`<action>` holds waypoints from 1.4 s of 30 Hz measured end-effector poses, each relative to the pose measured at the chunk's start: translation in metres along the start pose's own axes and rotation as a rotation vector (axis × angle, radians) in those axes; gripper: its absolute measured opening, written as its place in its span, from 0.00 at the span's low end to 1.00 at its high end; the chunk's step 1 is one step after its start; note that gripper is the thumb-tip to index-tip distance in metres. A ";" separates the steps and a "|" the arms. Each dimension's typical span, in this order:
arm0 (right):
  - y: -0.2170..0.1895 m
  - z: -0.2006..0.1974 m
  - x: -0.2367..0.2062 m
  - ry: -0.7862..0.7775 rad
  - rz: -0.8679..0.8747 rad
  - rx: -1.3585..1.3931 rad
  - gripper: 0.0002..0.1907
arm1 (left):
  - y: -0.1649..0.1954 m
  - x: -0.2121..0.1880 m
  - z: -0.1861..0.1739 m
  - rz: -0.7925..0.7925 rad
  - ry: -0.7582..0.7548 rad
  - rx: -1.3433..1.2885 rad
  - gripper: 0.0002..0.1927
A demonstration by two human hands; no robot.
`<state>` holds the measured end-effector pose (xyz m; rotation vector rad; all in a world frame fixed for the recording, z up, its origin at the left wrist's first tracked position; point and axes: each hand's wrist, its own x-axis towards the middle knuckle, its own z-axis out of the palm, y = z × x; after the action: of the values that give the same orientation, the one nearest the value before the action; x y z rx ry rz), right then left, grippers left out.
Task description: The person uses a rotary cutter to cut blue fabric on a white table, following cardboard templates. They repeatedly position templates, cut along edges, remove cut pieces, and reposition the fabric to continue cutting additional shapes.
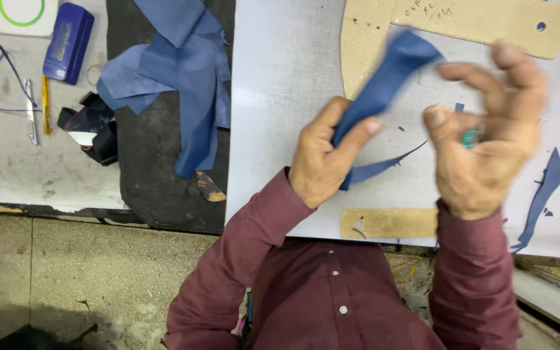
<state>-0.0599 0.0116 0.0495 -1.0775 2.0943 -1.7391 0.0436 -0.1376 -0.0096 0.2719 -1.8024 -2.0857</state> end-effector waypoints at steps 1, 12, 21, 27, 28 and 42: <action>0.000 0.026 -0.004 0.005 0.150 0.198 0.29 | -0.001 -0.003 -0.011 0.068 0.135 -0.037 0.16; 0.012 0.056 -0.098 -0.181 0.410 0.054 0.11 | -0.009 0.029 -0.233 -0.068 0.374 0.809 0.20; 0.035 -0.079 -0.166 0.018 0.451 -0.712 0.29 | -0.074 -0.018 -0.107 0.362 0.071 1.641 0.27; 0.069 -0.109 -0.194 -0.237 0.149 -0.710 0.29 | -0.066 -0.009 0.048 0.411 -0.379 1.276 0.30; 0.077 -0.110 -0.193 -0.274 0.122 -0.695 0.27 | -0.070 0.010 0.065 0.455 -0.362 1.289 0.28; 0.142 -0.417 -0.276 0.754 0.746 -0.439 0.19 | -0.060 -0.017 0.321 -0.124 -1.485 1.210 0.48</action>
<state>-0.1634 0.5133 -0.0415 0.4243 2.8445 -1.4148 -0.0716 0.1684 -0.0176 -1.2149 -3.6796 -0.7071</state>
